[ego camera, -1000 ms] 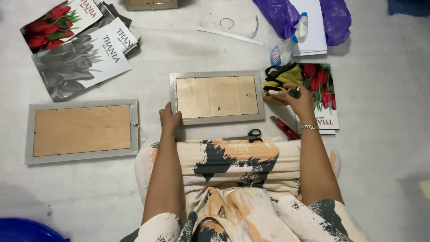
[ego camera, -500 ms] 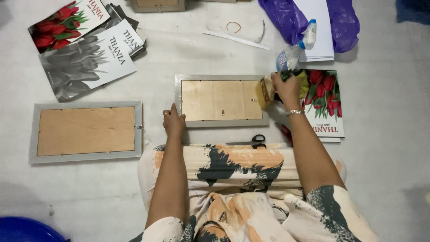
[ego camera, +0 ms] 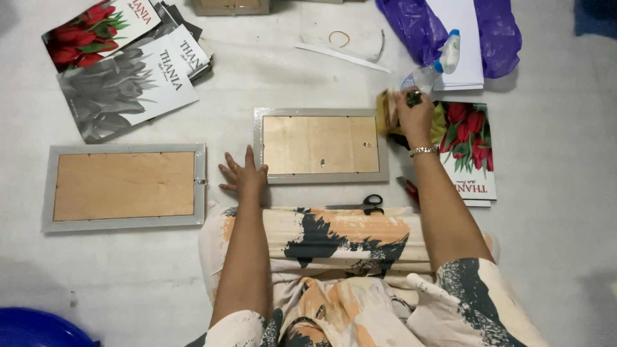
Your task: Cleaning the interior of a picture frame with a brush and preparing the backing board
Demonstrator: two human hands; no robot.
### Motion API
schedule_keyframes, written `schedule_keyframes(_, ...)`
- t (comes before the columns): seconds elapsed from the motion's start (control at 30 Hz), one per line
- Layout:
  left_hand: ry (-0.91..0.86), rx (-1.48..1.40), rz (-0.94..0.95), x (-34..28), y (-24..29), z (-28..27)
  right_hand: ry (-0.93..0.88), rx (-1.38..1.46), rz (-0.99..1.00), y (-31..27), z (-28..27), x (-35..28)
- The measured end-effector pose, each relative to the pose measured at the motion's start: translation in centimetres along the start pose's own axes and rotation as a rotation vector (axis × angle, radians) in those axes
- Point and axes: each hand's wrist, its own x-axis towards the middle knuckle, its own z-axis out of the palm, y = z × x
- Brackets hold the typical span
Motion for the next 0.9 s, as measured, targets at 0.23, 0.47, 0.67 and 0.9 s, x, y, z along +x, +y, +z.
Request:
schedule_keyframes(0.23,-0.084,-0.006,-0.057,2.4,-1.2,1.5,-0.204,-0.098,-0.02,0.8,-1.0,0.7)
schedule_keyframes(0.47,-0.143,-0.053,-0.028,2.7,-2.2,1.7,-0.018,-0.055,-0.048,0.2,0.0,0.2)
schedule_keyframes(0.67,-0.163,-0.073,-0.053,1.9,-1.2,1.0,-0.305,-0.083,0.012,-1.6,-3.5,0.4)
schedule_keyframes(0.9,-0.198,-0.104,-0.052,1.3,-0.8,0.0,-0.478,-0.268,-0.312,-4.1,4.9,0.7)
